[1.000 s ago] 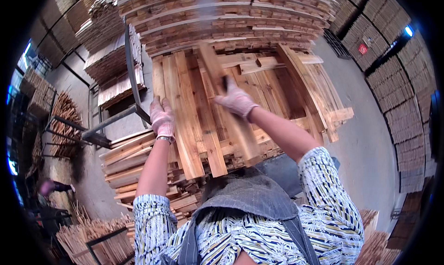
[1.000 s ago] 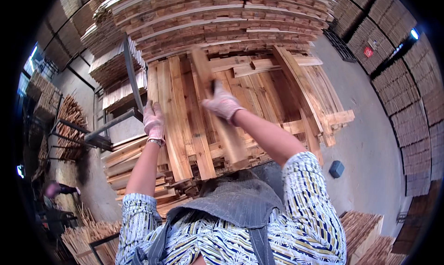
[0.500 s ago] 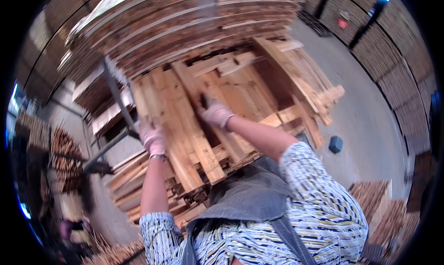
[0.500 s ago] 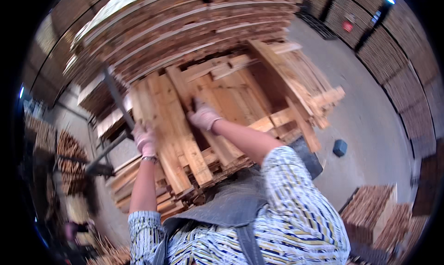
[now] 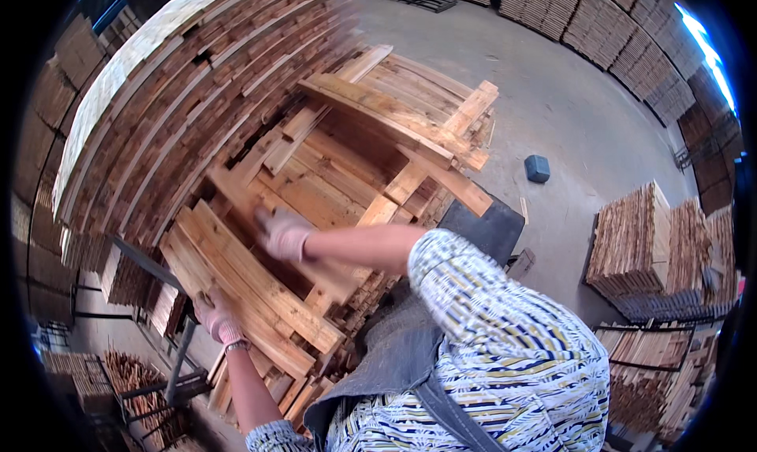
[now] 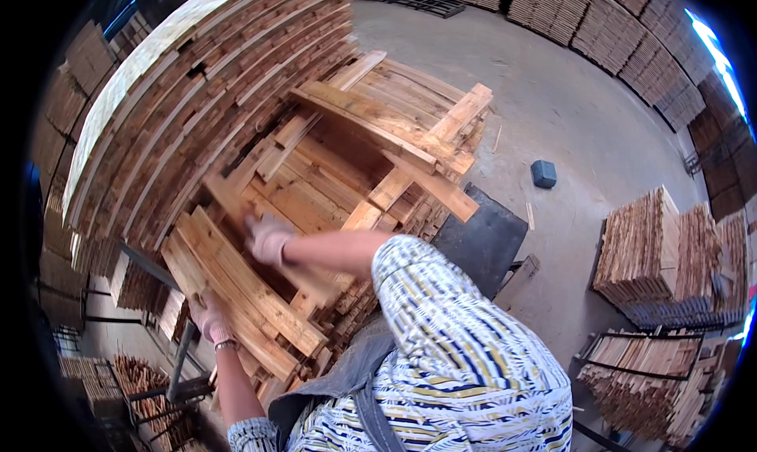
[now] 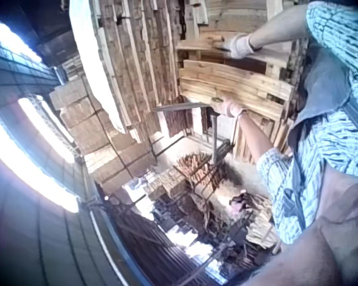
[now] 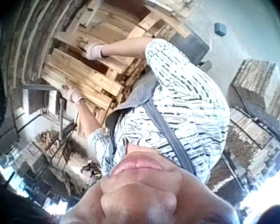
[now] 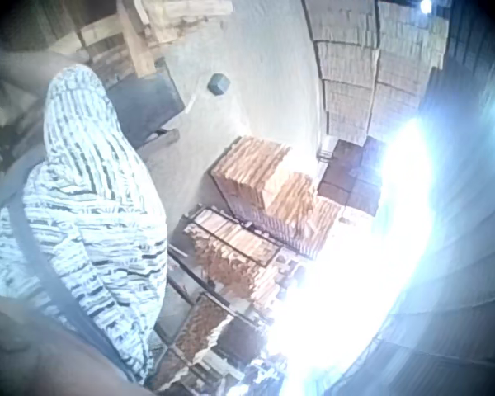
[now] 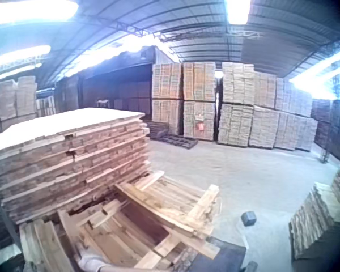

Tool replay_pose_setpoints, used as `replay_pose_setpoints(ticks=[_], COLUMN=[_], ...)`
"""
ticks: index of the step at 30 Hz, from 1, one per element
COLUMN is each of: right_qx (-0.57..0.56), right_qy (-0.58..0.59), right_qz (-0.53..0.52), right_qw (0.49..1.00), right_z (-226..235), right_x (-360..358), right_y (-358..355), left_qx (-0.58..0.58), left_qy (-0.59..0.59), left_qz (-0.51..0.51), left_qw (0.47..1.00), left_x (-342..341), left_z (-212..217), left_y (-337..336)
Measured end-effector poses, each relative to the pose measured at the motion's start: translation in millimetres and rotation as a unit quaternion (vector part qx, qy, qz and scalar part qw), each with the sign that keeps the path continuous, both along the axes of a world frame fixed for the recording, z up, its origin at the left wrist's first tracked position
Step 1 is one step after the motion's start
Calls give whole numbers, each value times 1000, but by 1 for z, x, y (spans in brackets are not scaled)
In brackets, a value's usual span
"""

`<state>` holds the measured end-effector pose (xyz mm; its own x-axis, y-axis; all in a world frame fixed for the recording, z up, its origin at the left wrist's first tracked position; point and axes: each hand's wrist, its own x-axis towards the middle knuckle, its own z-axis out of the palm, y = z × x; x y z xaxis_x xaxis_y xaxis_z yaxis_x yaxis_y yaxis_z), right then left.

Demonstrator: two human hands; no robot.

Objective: The person repeatedly picks up bundles of wooden planks from a lower rack and stacks them onto a higher pile. They use both hands to lift, turn, and align the planks, working continuously in a warehouse environment.

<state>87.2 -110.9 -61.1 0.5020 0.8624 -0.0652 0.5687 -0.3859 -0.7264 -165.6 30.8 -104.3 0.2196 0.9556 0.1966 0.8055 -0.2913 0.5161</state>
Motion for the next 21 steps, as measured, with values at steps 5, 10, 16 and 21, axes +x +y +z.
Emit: replay_pose_setpoints(ticks=[5, 10, 16, 21], right_qx=[11, -47, -161, -310], right_qy=[-27, -206, -130, -165], right_qz=[228, -86, -87, -108], right_qw=[973, 974, 975, 930], right_z=[-58, 102, 31, 87], right_x=[-8, 144, 303, 227], right_y=[32, -44, -144, -121], left_qx=[-8, 7, 61, 44], left_qy=[-128, -48, 16, -5], left_qz=[-8, 23, 34, 39], left_qw=[992, 999, 997, 998], left_x=[3, -9, -4, -4], left_z=[-10, 1, -13, -14], left_y=[0, -6, 2, 1])
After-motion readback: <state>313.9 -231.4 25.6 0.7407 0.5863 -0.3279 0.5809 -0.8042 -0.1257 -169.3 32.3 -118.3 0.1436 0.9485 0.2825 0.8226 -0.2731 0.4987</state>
